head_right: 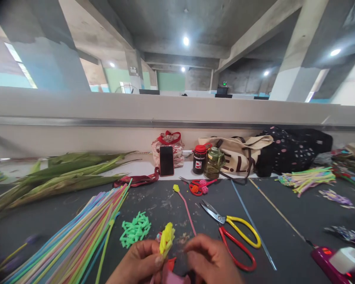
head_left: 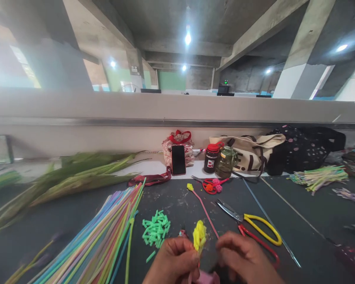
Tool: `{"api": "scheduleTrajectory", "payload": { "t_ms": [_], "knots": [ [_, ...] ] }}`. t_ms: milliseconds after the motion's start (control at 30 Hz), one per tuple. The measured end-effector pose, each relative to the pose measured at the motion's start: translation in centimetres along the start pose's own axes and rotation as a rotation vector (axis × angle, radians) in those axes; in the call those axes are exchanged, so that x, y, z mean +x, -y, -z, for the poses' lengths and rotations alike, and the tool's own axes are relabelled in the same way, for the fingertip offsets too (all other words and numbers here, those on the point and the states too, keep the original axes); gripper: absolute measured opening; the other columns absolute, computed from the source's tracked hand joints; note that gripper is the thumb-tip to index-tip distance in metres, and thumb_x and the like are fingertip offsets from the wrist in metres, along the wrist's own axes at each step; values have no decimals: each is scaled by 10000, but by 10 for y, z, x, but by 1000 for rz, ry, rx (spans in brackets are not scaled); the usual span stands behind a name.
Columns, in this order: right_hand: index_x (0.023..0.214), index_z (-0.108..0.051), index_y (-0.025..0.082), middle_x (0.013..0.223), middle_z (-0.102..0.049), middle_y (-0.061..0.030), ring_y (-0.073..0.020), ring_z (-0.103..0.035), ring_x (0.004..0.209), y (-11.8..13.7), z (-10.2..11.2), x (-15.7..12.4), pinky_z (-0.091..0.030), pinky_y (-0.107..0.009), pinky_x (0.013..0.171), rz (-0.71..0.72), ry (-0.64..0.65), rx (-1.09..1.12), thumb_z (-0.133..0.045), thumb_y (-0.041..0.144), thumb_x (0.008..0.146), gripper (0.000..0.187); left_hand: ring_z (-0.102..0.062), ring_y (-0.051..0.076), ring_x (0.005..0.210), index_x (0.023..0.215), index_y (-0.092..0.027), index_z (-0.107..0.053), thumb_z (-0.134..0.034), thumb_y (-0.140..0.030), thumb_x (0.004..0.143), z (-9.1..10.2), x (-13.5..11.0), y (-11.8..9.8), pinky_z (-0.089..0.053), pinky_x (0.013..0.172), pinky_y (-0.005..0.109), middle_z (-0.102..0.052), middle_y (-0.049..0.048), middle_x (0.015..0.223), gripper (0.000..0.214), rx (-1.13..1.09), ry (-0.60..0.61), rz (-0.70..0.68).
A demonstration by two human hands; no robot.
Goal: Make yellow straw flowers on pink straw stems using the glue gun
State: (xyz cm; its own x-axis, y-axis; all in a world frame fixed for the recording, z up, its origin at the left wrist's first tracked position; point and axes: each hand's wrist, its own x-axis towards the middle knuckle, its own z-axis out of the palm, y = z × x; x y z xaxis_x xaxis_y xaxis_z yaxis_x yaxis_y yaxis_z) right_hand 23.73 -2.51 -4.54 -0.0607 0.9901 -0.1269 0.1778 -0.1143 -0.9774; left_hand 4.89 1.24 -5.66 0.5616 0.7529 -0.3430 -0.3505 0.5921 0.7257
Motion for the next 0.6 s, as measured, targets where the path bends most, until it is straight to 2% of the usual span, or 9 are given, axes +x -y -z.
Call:
{"api": "scheduleTrajectory", "payload": {
  "t_ms": [67, 100, 167, 233, 300, 433, 500, 600],
  "knots": [
    [627, -625, 198, 539, -481, 46, -112, -452, 515, -9, 22, -5, -346, -203, 491, 73, -189, -237, -585, 334, 736, 179, -471, 63, 362, 514, -140, -565, -820, -373, 446, -1, 1, 2, -285, 404, 162, -590, 6, 393, 352, 8, -43, -12],
    [634, -633, 204, 549, -486, 42, -120, -453, 527, -12, 31, -7, -350, -210, 499, 81, -234, -298, -586, 350, 736, 184, -476, 66, 358, 506, -140, -560, -823, -389, 421, -3, 2, 3, -282, 401, 167, -591, 6, 392, 372, 21, -58, -23],
    [684, -653, 220, 567, -513, 29, -139, -474, 544, -13, 38, -8, -373, -225, 510, 35, -183, -301, -567, 397, 755, 210, -459, 61, 334, 498, -136, -558, -824, -415, 380, -7, 2, 4, -264, 391, 174, -591, 9, 385, 403, 79, -82, -48],
    [823, -663, 235, 687, -601, -2, -179, -543, 653, -8, 32, -5, -424, -248, 581, -1, -82, -182, -577, 422, 752, 218, -403, 44, 299, 509, -139, -559, -814, -417, 395, -12, 1, 4, -223, 361, 179, -593, 2, 389, 394, 158, -110, -61],
    [957, -632, 234, 842, -636, -33, -212, -568, 788, 1, 16, -2, -448, -278, 675, 32, -40, -9, -621, 416, 719, 300, -371, 37, 281, 520, -140, -560, -802, -419, 422, -16, -1, 2, -203, 343, 183, -593, -5, 398, 381, 227, -128, -73],
    [1074, -571, 212, 915, -607, -40, -180, -546, 721, 17, -12, 6, -445, -272, 611, 88, -11, 169, -696, 408, 648, 485, -372, 35, 274, 538, -140, -557, -787, -404, 457, -21, -5, -2, -229, 342, 182, -575, -25, 394, 360, 282, -152, -119],
    [1067, -573, 212, 894, -609, -31, -163, -533, 707, 23, -16, 9, -433, -265, 621, 92, 21, 187, -691, 401, 672, 454, -372, 33, 272, 545, -141, -552, -784, -380, 469, -21, -6, -3, -233, 340, 181, -571, -33, 398, 341, 292, -160, -129],
    [982, -616, 215, 790, -601, 4, -144, -515, 697, 30, -16, 9, -410, -240, 630, 71, 70, 179, -665, 368, 723, 305, -382, 37, 275, 555, -144, -550, -781, -353, 479, -21, -7, -4, -244, 340, 178, -554, -44, 389, 321, 292, -146, -112]
  ]
}}
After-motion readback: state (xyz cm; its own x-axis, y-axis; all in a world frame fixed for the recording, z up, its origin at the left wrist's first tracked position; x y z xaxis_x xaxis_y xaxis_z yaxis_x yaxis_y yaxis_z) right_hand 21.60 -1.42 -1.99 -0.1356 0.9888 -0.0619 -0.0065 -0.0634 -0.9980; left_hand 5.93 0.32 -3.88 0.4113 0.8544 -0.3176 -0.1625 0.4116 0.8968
